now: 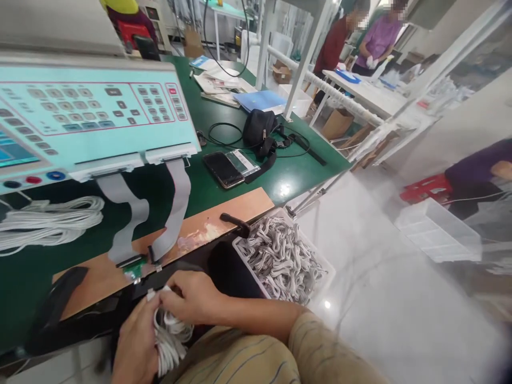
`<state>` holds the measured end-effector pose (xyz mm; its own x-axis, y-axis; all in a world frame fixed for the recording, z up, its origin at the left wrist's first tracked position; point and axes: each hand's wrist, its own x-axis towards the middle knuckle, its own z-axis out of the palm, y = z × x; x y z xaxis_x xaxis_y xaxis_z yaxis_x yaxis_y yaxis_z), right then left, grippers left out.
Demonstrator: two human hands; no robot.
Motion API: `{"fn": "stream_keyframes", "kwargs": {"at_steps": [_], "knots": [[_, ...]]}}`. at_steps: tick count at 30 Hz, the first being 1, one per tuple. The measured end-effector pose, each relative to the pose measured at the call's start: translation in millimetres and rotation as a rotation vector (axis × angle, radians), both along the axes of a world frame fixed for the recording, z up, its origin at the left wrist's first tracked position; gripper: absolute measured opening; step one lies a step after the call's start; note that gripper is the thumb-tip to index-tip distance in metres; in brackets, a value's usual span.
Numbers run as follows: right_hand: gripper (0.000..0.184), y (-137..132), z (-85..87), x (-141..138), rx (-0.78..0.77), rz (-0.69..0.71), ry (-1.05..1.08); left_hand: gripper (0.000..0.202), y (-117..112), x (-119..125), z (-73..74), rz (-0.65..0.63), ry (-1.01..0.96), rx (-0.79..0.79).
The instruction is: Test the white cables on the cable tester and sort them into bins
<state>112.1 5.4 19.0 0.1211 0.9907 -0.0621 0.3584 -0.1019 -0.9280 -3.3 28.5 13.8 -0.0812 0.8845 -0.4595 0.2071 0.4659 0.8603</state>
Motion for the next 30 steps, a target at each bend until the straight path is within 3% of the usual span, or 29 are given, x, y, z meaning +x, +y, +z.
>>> {"fn": "stream_keyframes", "kwargs": {"at_steps": [3, 6, 11, 14, 16, 18, 22, 24, 27, 30], "knots": [[0.007, -15.9, -16.4, 20.7, -0.193, -0.018, 0.052, 0.02, -19.9, 7.3, -7.2, -0.036, -0.207, -0.284], [0.006, -39.2, -37.2, 64.7, -0.473, -0.173, 0.066, 0.03, -30.8, 19.8, -5.8, -0.028, -0.397, -0.519], [0.018, -99.8, -56.2, 167.6, -0.621, -0.439, -0.134, 0.026, -25.9, 24.9, -1.3, -0.036, -0.674, -0.518], [0.021, -123.2, -64.8, 203.1, -0.618, -0.512, -0.229, 0.021, -22.0, 21.4, -3.6, -0.018, -0.793, -0.479], [0.025, -125.5, -65.2, 195.8, -0.565, -0.494, -0.246, 0.019, -22.6, 22.0, -5.3, 0.008, -0.801, -0.449], [0.025, -117.2, -59.2, 163.6, -0.46, -0.375, -0.163, 0.017, -25.3, 25.7, -6.0, 0.001, -0.796, -0.405], [0.028, -84.3, -38.4, 72.5, -0.183, 0.062, 0.343, 0.014, -30.4, 32.2, -2.0, -0.068, -0.786, -0.298], [0.032, -71.0, -31.0, 41.0, -0.114, 0.147, 0.469, 0.013, -31.1, 28.4, 2.8, -0.081, -0.752, -0.236], [0.026, -61.0, -27.7, 26.2, -0.158, 0.15, 0.634, 0.011, -31.3, 12.8, 11.4, -0.098, -0.715, -0.164], [0.025, -56.6, -28.7, 34.3, -0.369, 0.18, 0.956, 0.024, -31.9, -4.5, 17.8, -0.14, -0.709, -0.168]]}}
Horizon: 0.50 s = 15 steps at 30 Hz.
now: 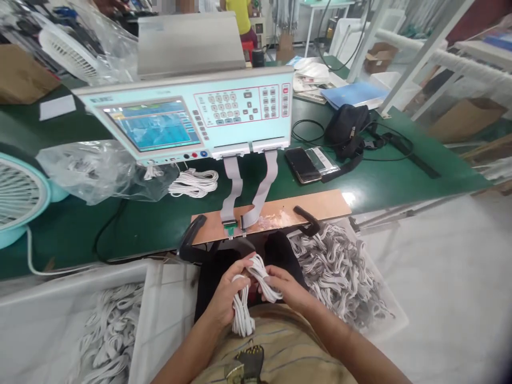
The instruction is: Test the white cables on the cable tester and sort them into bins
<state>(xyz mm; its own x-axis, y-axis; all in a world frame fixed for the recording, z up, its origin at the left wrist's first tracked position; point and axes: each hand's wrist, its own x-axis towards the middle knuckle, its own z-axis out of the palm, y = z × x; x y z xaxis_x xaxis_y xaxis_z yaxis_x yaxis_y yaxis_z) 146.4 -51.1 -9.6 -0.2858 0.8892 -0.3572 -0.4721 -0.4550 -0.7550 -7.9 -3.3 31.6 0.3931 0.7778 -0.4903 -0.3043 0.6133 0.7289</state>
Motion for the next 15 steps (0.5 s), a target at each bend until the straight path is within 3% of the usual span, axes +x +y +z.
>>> {"fn": "stream_keyframes", "kwargs": {"at_steps": [2, 6, 10, 15], "knots": [[0.028, 2.4, 0.7, 6.0, -0.106, 0.009, 0.149, 0.028, 0.0, -7.6, 0.4, -0.005, 0.07, 0.006], [0.032, 5.3, 4.5, 6.5, -0.153, -0.054, 0.233, 0.024, 0.0, -13.8, -7.9, 0.003, 0.341, 0.122], [0.03, 5.4, 4.2, 0.6, -0.151, -0.129, 0.276, 0.021, -3.6, -15.0, -12.7, -0.126, 0.468, 0.274], [0.023, 6.5, 0.9, -6.0, -0.194, -0.278, 0.375, 0.011, -7.9, -12.1, -7.5, -0.261, 0.517, 0.437]]}}
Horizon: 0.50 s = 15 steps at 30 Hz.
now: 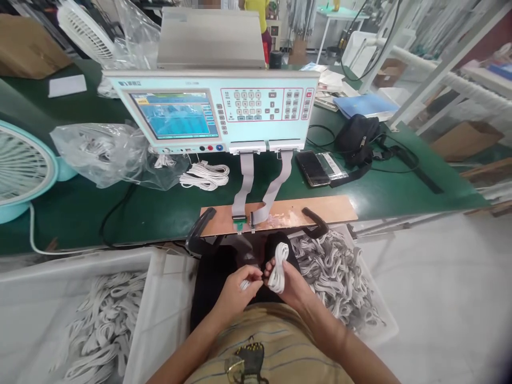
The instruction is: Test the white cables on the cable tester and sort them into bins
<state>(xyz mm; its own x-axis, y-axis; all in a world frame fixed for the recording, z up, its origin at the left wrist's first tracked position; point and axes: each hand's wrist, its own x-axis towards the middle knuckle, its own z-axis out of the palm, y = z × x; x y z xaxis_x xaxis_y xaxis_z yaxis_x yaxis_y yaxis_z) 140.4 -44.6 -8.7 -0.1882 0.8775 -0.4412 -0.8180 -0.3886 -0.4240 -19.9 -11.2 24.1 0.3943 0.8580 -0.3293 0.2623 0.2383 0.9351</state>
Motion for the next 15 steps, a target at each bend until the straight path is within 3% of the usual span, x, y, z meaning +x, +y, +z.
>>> {"fn": "stream_keyframes", "kwargs": {"at_steps": [6, 12, 15], "knots": [[0.019, 1.1, -0.6, -10.6, 0.032, -0.103, -0.123, 0.018, -4.5, 9.4, -3.0, -0.149, 0.025, 0.103], [0.023, -2.2, -0.4, -18.3, 0.168, -0.128, -0.33, 0.019, -11.1, 16.2, -10.4, -0.157, -0.057, -0.074], [0.03, -1.0, -6.3, -18.4, 0.165, -0.099, -0.401, 0.021, -11.8, 16.3, -15.9, -0.129, -0.13, -0.169]]}}
